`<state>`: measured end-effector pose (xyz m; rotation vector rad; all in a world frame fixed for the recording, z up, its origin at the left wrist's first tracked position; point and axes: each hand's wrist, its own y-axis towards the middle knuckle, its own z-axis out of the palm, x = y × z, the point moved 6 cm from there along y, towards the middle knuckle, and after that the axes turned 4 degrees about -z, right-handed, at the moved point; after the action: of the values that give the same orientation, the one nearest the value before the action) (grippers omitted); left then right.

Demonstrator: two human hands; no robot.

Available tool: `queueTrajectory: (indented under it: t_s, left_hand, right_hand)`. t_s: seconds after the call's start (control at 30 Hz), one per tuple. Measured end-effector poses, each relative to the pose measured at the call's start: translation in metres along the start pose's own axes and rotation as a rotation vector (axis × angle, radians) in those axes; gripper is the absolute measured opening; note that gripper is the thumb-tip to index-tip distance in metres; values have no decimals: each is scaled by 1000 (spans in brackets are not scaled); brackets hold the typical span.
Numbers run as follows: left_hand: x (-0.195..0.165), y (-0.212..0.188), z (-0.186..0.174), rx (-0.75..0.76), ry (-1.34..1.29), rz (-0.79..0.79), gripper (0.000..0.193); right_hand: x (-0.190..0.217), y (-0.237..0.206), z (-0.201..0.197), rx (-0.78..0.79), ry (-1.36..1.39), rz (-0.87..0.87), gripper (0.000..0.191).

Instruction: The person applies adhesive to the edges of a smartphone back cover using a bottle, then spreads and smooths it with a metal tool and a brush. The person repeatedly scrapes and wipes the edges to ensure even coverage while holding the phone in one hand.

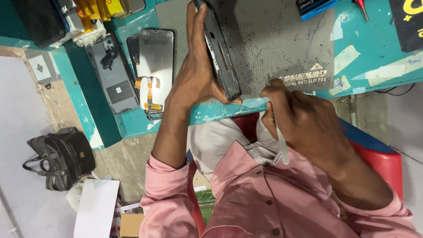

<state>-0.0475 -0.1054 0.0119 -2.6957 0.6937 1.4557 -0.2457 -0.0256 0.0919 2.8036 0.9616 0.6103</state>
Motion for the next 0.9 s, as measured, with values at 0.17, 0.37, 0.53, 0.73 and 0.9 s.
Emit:
queueTrajectory:
  t_s: [0.17,0.37,0.53,0.73,0.9]
  left_hand:
    - [1,0,0,-1,18,-16,184]
    - [-5,-2,0,-1,-24,33,183]
    - [-3,-3,0,9,-14,14,181]
    - [-2,-4,2,4,12,-11,181]
    - [-6,-2,-1,12,6,-7,182]
  right_hand:
    - [-10,-8,-1,29,85,46,28]
    - [-36,-25,2,21,444,212,30]
    - [-58,-48,13,-67,711,431,32]
    - [-64,-57,18,-297,1108,398,39]
    - [-59,-54,18,-312,921,443,30]
